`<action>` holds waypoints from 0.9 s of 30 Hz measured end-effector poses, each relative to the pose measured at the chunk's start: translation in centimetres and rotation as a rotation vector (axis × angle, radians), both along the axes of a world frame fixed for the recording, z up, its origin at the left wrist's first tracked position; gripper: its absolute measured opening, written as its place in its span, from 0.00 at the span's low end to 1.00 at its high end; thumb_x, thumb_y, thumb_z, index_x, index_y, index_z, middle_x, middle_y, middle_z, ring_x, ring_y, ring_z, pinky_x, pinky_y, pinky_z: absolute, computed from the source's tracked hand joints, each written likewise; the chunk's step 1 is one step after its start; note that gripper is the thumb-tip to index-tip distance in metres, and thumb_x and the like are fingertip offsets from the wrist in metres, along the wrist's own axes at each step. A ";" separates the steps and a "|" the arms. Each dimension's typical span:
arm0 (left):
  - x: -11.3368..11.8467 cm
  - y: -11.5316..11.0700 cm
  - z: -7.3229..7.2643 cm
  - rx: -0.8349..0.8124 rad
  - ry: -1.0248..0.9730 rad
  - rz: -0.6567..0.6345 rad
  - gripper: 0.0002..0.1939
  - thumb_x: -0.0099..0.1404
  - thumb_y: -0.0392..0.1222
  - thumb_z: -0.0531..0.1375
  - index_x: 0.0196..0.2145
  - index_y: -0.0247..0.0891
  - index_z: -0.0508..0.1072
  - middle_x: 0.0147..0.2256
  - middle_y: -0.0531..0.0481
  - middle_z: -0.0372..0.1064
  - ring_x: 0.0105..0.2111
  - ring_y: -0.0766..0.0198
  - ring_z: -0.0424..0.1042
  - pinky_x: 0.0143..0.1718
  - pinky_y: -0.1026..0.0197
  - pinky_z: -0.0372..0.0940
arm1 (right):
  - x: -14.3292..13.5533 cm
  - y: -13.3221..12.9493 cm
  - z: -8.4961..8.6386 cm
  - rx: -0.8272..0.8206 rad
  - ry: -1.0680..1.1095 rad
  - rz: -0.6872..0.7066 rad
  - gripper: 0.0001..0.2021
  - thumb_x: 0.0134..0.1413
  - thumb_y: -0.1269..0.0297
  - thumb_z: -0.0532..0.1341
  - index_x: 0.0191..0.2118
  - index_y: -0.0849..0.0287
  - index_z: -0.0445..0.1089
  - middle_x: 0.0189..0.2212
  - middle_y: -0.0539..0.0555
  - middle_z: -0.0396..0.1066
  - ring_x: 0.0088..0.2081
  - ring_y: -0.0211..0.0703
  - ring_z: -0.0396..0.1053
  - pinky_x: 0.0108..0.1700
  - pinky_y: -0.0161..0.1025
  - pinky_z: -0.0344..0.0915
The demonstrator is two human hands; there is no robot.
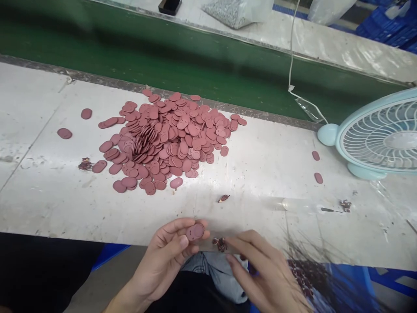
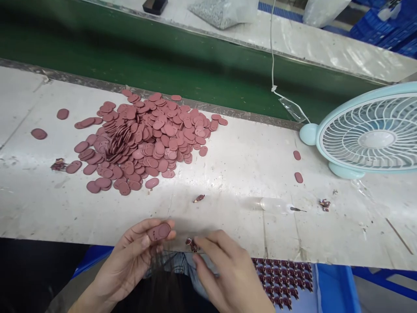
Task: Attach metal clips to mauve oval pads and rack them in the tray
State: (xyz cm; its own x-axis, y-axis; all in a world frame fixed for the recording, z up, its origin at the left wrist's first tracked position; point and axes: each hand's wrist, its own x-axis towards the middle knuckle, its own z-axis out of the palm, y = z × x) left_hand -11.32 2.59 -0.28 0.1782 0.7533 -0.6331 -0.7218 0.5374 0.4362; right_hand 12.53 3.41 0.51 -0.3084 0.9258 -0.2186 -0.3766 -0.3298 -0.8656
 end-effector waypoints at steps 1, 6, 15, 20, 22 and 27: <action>-0.1 -0.1 -0.2 -0.001 0.003 0.001 0.10 0.60 0.40 0.73 0.41 0.40 0.84 0.47 0.45 0.83 0.45 0.57 0.82 0.41 0.68 0.76 | -0.7 -0.2 0.2 0.099 -0.302 0.122 0.16 0.61 0.74 0.65 0.51 0.50 0.77 0.46 0.58 0.73 0.45 0.51 0.72 0.48 0.46 0.74; 0.3 -0.8 -0.8 0.016 0.015 -0.022 0.11 0.58 0.40 0.74 0.40 0.42 0.84 0.48 0.43 0.82 0.45 0.57 0.82 0.38 0.69 0.76 | -2.2 0.4 -0.1 0.496 -1.139 0.503 0.14 0.70 0.71 0.53 0.54 0.53 0.70 0.46 0.59 0.67 0.40 0.50 0.73 0.42 0.49 0.75; 1.9 -1.2 -0.8 0.156 0.057 -0.133 0.09 0.62 0.39 0.72 0.41 0.44 0.84 0.50 0.46 0.82 0.46 0.57 0.82 0.40 0.68 0.75 | -0.9 -0.9 1.3 0.119 -0.646 0.030 0.04 0.63 0.62 0.66 0.43 0.48 0.73 0.31 0.49 0.71 0.28 0.40 0.71 0.29 0.35 0.72; 2.7 -1.6 -0.8 0.297 0.071 -0.172 0.09 0.63 0.39 0.70 0.43 0.44 0.83 0.53 0.46 0.79 0.47 0.57 0.80 0.47 0.62 0.76 | -2.3 -1.2 2.4 0.079 -0.375 -0.015 0.10 0.63 0.66 0.68 0.48 0.44 0.79 0.37 0.51 0.77 0.32 0.39 0.76 0.32 0.33 0.76; 2.8 -1.7 -0.6 0.329 0.082 -0.166 0.09 0.64 0.37 0.70 0.43 0.45 0.83 0.53 0.47 0.79 0.48 0.58 0.80 0.48 0.60 0.76 | -2.7 -1.0 2.5 0.142 -0.389 -0.016 0.12 0.62 0.69 0.67 0.48 0.45 0.80 0.39 0.53 0.79 0.34 0.40 0.78 0.34 0.33 0.77; 2.9 -1.7 -0.3 0.357 0.126 -0.181 0.10 0.65 0.34 0.68 0.44 0.45 0.83 0.53 0.48 0.78 0.49 0.58 0.80 0.50 0.61 0.76 | -2.8 -0.7 2.4 0.242 -0.520 -0.037 0.12 0.61 0.70 0.68 0.48 0.47 0.80 0.37 0.53 0.80 0.33 0.42 0.79 0.32 0.34 0.78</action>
State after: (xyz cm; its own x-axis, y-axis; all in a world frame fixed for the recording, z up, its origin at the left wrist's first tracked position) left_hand -8.45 0.93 -0.55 0.2659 0.8928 -0.3635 -0.5583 0.4501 0.6970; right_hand 9.69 2.75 2.95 -0.1836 0.9764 -0.1137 0.1117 -0.0941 -0.9893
